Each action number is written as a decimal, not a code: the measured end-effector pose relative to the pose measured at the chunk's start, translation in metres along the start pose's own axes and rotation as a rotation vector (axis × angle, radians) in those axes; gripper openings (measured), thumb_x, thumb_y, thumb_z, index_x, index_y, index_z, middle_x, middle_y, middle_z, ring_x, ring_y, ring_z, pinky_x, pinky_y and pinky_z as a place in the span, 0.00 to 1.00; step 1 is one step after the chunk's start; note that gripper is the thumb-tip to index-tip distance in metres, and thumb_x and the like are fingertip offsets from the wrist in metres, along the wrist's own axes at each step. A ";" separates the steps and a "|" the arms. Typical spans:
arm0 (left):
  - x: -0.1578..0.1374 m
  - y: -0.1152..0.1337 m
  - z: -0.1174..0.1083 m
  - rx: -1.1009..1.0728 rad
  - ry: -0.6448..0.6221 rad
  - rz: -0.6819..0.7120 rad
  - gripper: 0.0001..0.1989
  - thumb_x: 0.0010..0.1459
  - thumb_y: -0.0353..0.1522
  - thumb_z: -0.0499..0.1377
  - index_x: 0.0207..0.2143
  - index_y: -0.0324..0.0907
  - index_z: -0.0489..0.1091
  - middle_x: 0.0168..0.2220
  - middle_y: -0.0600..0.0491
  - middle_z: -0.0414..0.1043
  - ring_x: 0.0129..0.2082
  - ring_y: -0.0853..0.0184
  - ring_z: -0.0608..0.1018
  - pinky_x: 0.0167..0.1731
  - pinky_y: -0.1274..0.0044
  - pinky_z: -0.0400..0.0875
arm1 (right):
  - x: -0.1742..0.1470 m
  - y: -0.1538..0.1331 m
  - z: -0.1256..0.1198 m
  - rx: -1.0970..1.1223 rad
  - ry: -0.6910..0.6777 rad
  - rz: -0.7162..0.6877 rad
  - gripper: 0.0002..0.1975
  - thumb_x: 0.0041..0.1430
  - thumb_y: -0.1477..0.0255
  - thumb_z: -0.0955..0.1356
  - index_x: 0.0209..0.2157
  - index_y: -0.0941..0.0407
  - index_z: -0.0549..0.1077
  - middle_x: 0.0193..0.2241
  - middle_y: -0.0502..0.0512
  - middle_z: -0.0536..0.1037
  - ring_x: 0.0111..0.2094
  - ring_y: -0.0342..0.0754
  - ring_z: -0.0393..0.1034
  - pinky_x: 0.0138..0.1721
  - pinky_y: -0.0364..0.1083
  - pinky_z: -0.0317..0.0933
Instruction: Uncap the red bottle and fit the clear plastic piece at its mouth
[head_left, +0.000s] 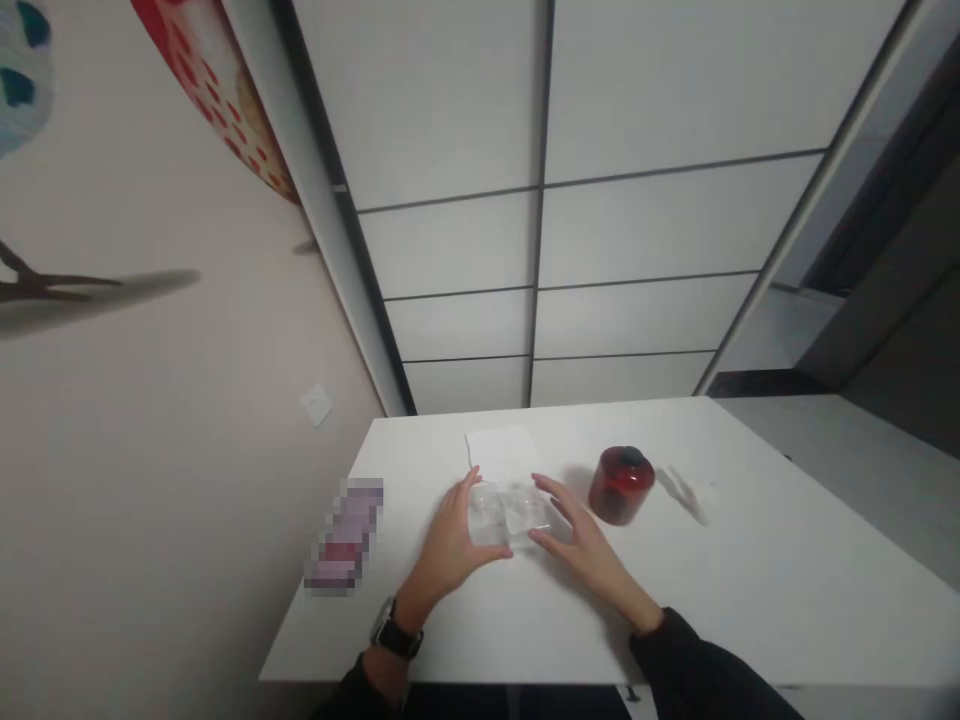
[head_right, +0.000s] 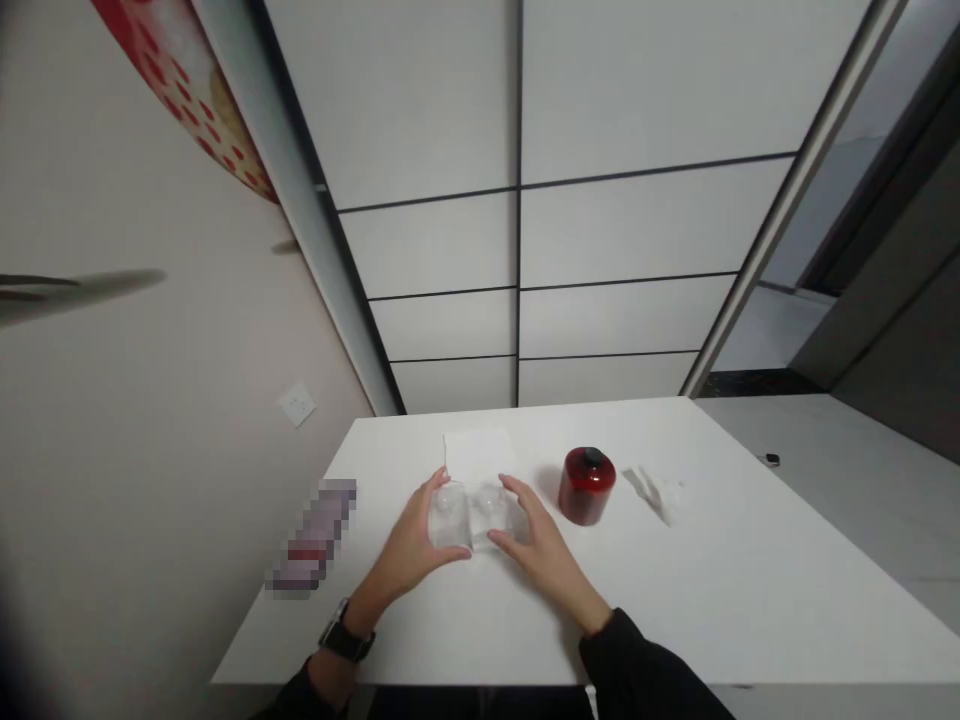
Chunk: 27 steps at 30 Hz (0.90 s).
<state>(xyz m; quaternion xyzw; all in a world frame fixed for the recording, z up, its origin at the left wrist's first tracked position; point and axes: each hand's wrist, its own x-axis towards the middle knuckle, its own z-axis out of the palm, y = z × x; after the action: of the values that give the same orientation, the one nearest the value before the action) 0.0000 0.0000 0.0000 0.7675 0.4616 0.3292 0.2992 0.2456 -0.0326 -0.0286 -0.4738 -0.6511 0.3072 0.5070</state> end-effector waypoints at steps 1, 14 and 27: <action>0.002 -0.002 0.003 -0.005 -0.002 -0.014 0.63 0.41 0.33 0.82 0.74 0.48 0.53 0.66 0.40 0.68 0.67 0.45 0.71 0.69 0.48 0.61 | 0.004 0.010 0.006 0.003 -0.012 0.013 0.31 0.61 0.53 0.75 0.62 0.48 0.73 0.63 0.63 0.74 0.65 0.63 0.70 0.66 0.67 0.64; 0.013 0.011 0.002 -0.020 -0.106 -0.086 0.67 0.40 0.28 0.81 0.76 0.53 0.49 0.58 0.51 0.79 0.58 0.49 0.75 0.65 0.54 0.65 | 0.010 -0.004 0.030 0.177 0.034 0.143 0.16 0.59 0.57 0.76 0.41 0.52 0.76 0.47 0.59 0.80 0.51 0.59 0.77 0.55 0.57 0.69; 0.012 0.013 0.001 -0.027 -0.120 -0.083 0.60 0.40 0.28 0.80 0.73 0.52 0.58 0.59 0.51 0.79 0.59 0.47 0.74 0.65 0.52 0.65 | 0.001 0.003 0.028 0.289 -0.049 0.147 0.20 0.66 0.51 0.72 0.51 0.49 0.77 0.63 0.62 0.76 0.65 0.61 0.70 0.66 0.62 0.62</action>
<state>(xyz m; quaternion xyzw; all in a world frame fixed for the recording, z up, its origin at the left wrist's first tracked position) 0.0117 0.0054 0.0121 0.7619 0.4699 0.2761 0.3498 0.2203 -0.0279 -0.0392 -0.4346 -0.5760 0.4455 0.5300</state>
